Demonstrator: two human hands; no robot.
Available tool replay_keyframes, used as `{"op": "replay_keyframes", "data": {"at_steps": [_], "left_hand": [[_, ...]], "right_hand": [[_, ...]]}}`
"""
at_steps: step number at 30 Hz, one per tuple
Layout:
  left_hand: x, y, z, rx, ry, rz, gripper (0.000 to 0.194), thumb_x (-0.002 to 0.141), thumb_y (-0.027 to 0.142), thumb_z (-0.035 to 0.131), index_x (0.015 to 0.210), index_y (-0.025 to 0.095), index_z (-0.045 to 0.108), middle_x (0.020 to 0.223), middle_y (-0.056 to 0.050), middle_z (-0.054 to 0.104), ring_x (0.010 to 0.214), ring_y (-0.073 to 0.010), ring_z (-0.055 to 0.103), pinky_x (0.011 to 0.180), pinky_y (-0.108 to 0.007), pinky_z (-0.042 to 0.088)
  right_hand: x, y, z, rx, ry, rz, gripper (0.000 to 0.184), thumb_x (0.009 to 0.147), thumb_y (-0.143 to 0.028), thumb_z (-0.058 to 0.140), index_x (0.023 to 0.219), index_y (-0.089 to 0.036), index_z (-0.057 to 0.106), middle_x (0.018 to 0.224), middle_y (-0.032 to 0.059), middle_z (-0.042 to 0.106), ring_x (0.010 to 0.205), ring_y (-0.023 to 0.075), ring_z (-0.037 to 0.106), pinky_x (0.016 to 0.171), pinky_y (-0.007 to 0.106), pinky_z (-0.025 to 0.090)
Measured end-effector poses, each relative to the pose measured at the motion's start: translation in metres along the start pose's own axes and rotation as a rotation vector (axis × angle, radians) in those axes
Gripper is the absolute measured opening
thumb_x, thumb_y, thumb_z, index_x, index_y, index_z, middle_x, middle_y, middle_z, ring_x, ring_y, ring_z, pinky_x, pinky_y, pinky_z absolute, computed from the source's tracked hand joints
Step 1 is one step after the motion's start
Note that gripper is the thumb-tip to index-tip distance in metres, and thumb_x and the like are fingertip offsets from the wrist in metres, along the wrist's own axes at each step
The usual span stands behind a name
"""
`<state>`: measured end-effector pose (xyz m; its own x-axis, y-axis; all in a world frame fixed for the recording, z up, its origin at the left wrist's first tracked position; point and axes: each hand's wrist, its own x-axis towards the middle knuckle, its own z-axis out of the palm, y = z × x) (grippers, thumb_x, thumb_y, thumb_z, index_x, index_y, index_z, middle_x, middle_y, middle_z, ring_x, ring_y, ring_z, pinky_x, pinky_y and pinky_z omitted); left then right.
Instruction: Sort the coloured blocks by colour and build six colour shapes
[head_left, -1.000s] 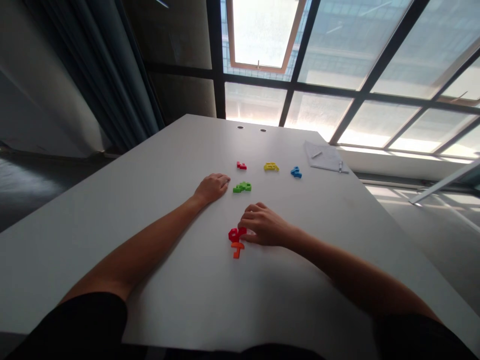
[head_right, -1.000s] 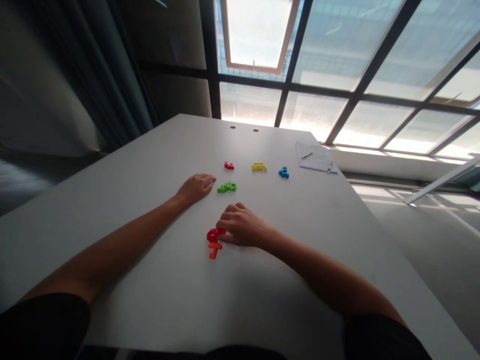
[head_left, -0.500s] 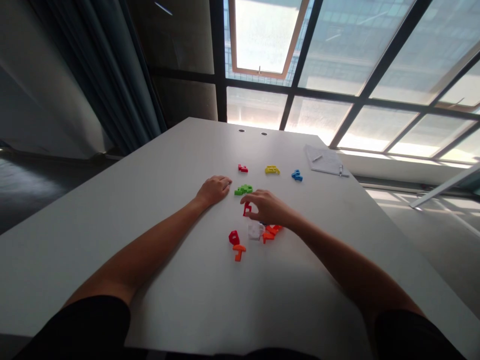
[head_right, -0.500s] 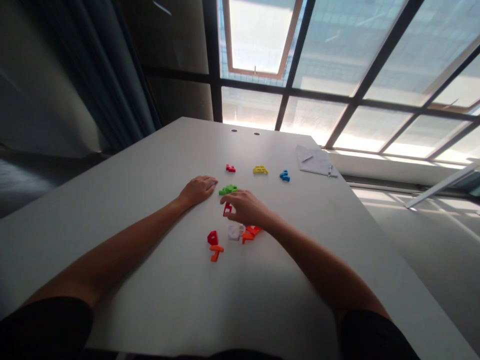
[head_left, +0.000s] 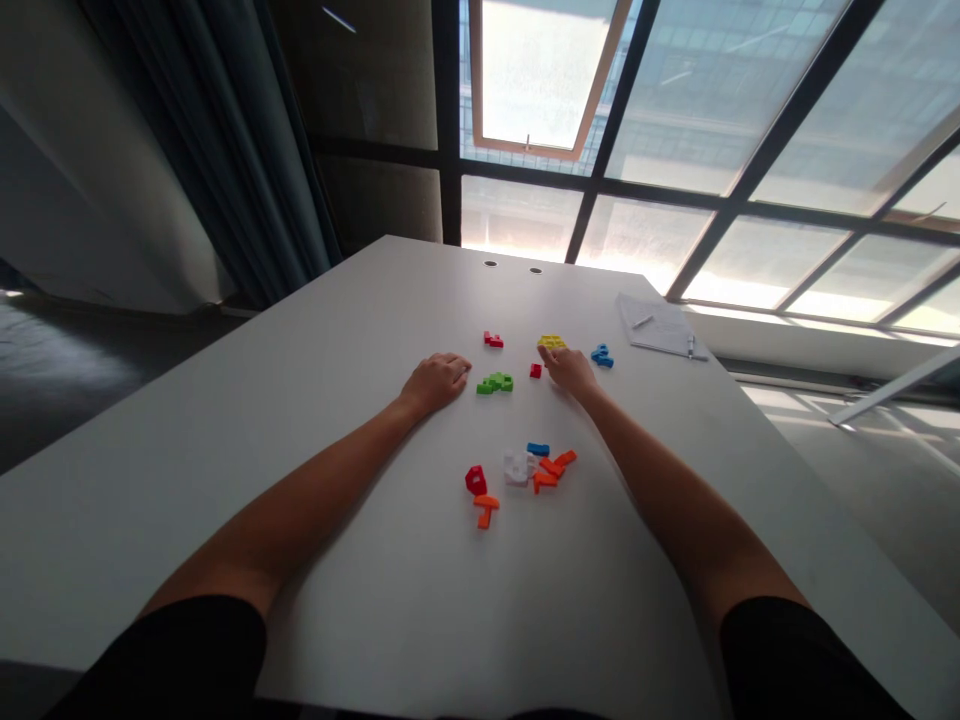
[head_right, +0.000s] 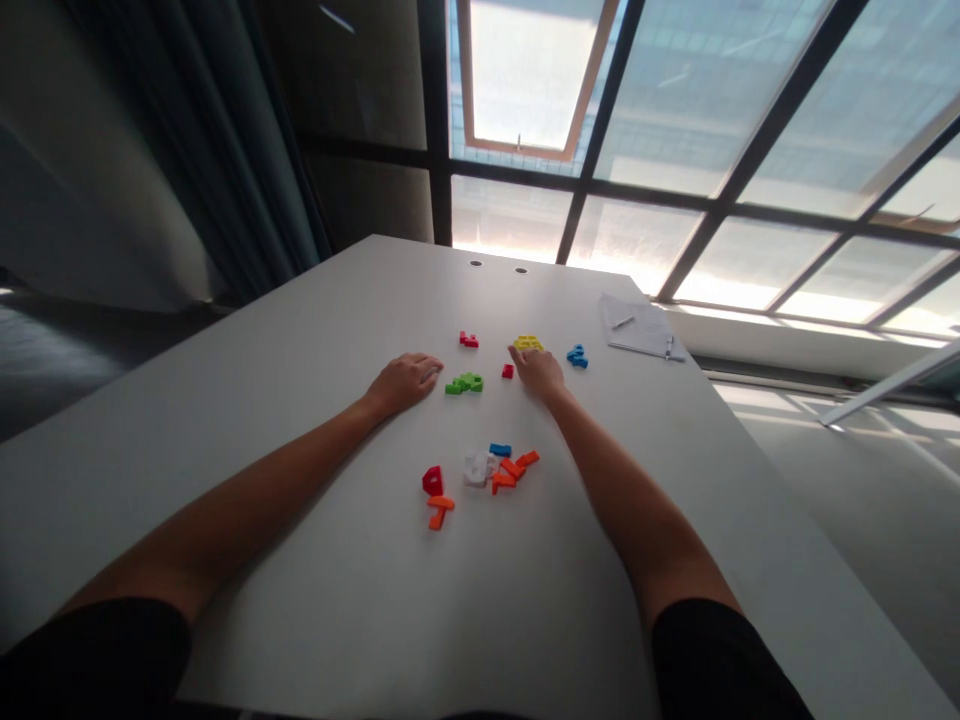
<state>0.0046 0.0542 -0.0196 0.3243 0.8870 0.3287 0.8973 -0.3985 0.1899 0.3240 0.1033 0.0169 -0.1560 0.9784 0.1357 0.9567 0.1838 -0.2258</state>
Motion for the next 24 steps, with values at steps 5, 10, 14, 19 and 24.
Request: {"op": "replay_keyframes", "data": {"at_steps": [5, 10, 14, 19, 24], "left_hand": [[0.0, 0.002, -0.001, 0.003, 0.002, -0.011, 0.036, 0.106, 0.026, 0.056, 0.13, 0.023, 0.082, 0.139, -0.011, 0.081, 0.125, -0.0306, 0.073, 0.115, -0.047, 0.058], [-0.001, 0.005, -0.002, 0.008, -0.002, -0.023, 0.035, 0.106, 0.026, 0.056, 0.129, 0.024, 0.082, 0.138, -0.011, 0.081, 0.125, -0.0304, 0.073, 0.114, -0.046, 0.058], [0.0, 0.005, -0.004, 0.014, -0.007, -0.025, 0.035, 0.106, 0.026, 0.056, 0.129, 0.023, 0.082, 0.138, -0.011, 0.081, 0.126, -0.0305, 0.073, 0.115, -0.046, 0.058], [0.0, 0.004, -0.003, -0.003, -0.005, -0.023, 0.033, 0.106, 0.026, 0.058, 0.128, 0.025, 0.082, 0.137, -0.011, 0.081, 0.125, -0.031, 0.073, 0.115, -0.047, 0.058], [-0.001, 0.004, -0.004, -0.002, -0.004, -0.02, 0.034, 0.106, 0.027, 0.058, 0.129, 0.027, 0.083, 0.137, -0.011, 0.081, 0.125, -0.0307, 0.073, 0.114, -0.047, 0.058]], "right_hand": [[-0.015, 0.007, 0.007, 0.007, 0.102, -0.206, 0.027, 0.111, -0.025, 0.058, 0.123, -0.018, 0.082, 0.129, 0.0159, 0.081, 0.11, 0.029, 0.076, 0.1, 0.038, 0.056], [-0.029, -0.001, 0.015, -0.101, 0.077, -0.298, 0.034, 0.113, -0.021, 0.053, 0.132, -0.015, 0.08, 0.141, 0.0195, 0.077, 0.131, 0.0334, 0.068, 0.115, 0.045, 0.051], [-0.015, -0.017, 0.013, -0.135, 0.036, -0.315, 0.041, 0.114, -0.024, 0.05, 0.143, -0.015, 0.076, 0.152, 0.02, 0.073, 0.139, 0.0367, 0.062, 0.119, 0.051, 0.048], [0.02, -0.041, 0.009, -0.136, -0.069, -0.306, 0.044, 0.111, -0.021, 0.05, 0.147, -0.021, 0.074, 0.158, 0.0165, 0.071, 0.142, 0.0382, 0.061, 0.118, 0.051, 0.05], [0.048, -0.057, 0.009, -0.131, -0.124, -0.284, 0.046, 0.11, -0.016, 0.048, 0.148, -0.024, 0.074, 0.16, 0.0165, 0.069, 0.138, 0.0367, 0.067, 0.115, 0.048, 0.054]]}}
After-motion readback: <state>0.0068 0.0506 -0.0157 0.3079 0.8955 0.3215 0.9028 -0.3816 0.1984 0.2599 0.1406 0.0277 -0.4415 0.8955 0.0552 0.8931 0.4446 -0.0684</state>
